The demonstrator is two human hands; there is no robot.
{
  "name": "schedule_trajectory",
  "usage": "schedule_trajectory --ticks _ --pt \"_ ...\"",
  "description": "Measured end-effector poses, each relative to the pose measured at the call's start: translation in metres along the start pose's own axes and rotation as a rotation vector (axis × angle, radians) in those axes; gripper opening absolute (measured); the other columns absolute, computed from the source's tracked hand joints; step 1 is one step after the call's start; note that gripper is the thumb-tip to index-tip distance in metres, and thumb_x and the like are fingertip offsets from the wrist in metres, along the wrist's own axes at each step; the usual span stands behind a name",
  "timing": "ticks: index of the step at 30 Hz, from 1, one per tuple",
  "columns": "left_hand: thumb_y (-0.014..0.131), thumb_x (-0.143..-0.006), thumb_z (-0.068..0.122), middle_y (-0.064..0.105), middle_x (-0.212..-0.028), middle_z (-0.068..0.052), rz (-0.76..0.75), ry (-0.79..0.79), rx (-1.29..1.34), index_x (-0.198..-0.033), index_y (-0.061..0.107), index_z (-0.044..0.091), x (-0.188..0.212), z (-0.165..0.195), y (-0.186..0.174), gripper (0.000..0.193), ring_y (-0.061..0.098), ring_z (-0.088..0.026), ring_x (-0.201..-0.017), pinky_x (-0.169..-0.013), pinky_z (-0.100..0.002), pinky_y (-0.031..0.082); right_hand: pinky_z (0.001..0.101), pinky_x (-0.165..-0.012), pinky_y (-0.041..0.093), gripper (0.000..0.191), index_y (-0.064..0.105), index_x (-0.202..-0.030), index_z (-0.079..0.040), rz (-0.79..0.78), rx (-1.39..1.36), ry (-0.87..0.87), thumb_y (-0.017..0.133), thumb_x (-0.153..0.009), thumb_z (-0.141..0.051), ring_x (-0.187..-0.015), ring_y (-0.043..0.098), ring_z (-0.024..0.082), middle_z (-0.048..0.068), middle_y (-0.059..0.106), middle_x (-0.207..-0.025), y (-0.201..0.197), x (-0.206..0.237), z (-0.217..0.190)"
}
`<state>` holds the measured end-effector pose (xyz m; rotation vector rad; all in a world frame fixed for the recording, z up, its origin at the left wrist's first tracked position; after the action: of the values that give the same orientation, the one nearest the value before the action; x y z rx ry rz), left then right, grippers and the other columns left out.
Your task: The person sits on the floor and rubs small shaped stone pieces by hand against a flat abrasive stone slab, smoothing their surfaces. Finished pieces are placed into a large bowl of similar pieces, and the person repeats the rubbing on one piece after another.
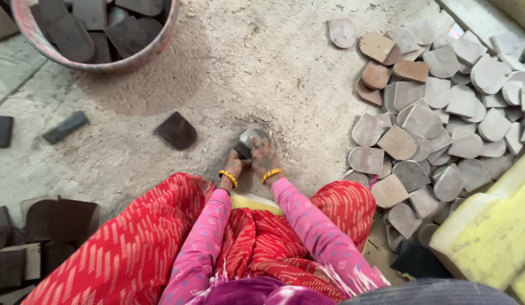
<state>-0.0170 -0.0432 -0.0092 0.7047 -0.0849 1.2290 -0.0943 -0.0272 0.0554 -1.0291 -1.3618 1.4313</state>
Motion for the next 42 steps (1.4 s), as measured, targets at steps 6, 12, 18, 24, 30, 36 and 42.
schedule_trajectory --ticks 6,12,18,24,30,36,42 --pt "0.081 -0.075 0.006 0.073 -0.116 -0.012 -0.046 0.115 -0.128 -0.125 0.065 0.0 0.001 0.004 0.0 0.053 0.069 -0.025 -0.103 -0.093 -0.038 0.057 0.0415 -0.098 0.049 0.063 0.052 -0.141 -0.008 0.181 -0.077 0.045 0.052 -0.079 -0.014 -0.118 0.055 0.03 0.008 0.061 -0.136 -0.01 0.001 0.011" --pt "0.083 -0.071 0.004 0.073 -0.112 -0.011 0.039 0.171 -0.27 -0.126 0.064 0.001 0.001 0.015 -0.001 0.058 0.067 -0.023 -0.095 -0.082 -0.035 0.054 0.0431 -0.097 0.049 0.06 0.051 -0.146 -0.005 -0.015 -0.146 0.116 0.048 -0.087 -0.017 -0.118 0.055 0.03 0.011 0.059 -0.132 0.0 -0.008 0.007" --pt "0.079 -0.076 0.01 0.077 -0.105 -0.012 0.036 0.028 -0.295 -0.117 0.069 0.0 0.003 0.002 -0.006 0.043 0.073 -0.022 -0.089 -0.077 -0.035 0.062 0.0473 -0.097 0.048 0.056 0.054 -0.138 -0.006 0.207 -0.098 -0.002 0.051 -0.083 -0.018 -0.116 0.055 0.031 0.01 0.058 -0.133 -0.011 0.003 -0.005" --pt "0.083 -0.079 0.006 0.076 -0.112 -0.011 -0.013 0.158 -0.341 -0.119 0.07 -0.001 0.004 0.01 0.0 0.043 0.071 -0.021 -0.097 -0.086 -0.036 0.058 0.0441 -0.095 0.047 0.058 0.057 -0.139 -0.006 0.029 -0.058 0.162 0.054 -0.082 -0.012 -0.117 0.055 0.029 0.009 0.059 -0.133 -0.002 0.003 0.013" --pt "0.078 -0.073 -0.002 0.073 -0.109 -0.012 0.024 0.0 -0.14 -0.124 0.061 -0.001 0.002 -0.002 -0.004 0.054 0.071 -0.024 -0.094 -0.087 -0.041 0.059 0.0431 -0.098 0.047 0.056 0.058 -0.137 -0.004 0.048 -0.113 -0.013 0.055 -0.082 -0.014 -0.116 0.055 0.029 0.007 0.059 -0.131 -0.003 0.004 0.001" --pt "0.08 -0.075 -0.003 0.074 -0.119 -0.008 -0.061 0.2 -0.254 -0.13 0.063 0.0 0.003 0.012 0.001 0.058 0.07 -0.021 -0.104 -0.097 -0.035 0.056 0.0442 -0.095 0.047 0.054 0.057 -0.137 -0.006 0.042 -0.107 0.21 0.054 -0.084 -0.012 -0.117 0.055 0.029 0.008 0.058 -0.135 -0.001 0.004 0.016" --pt "0.079 -0.077 -0.002 0.072 -0.122 -0.011 0.029 -0.002 -0.096 -0.131 0.062 -0.001 0.002 -0.004 -0.005 0.057 0.069 -0.022 -0.107 -0.096 -0.037 0.056 0.0437 -0.098 0.05 0.058 0.053 -0.14 -0.004 -0.018 -0.096 0.036 0.053 -0.084 -0.017 -0.121 0.056 0.03 0.009 0.06 -0.126 0.004 0.013 0.001"
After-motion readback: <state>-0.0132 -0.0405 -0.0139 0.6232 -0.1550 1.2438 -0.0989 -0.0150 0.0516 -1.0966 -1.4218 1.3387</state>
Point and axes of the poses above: each hand's wrist, its own x-axis away from the middle knuckle, its own y-axis out of the palm, z = x × y, the point moved 6 cm from there along -x, towards the middle knuckle
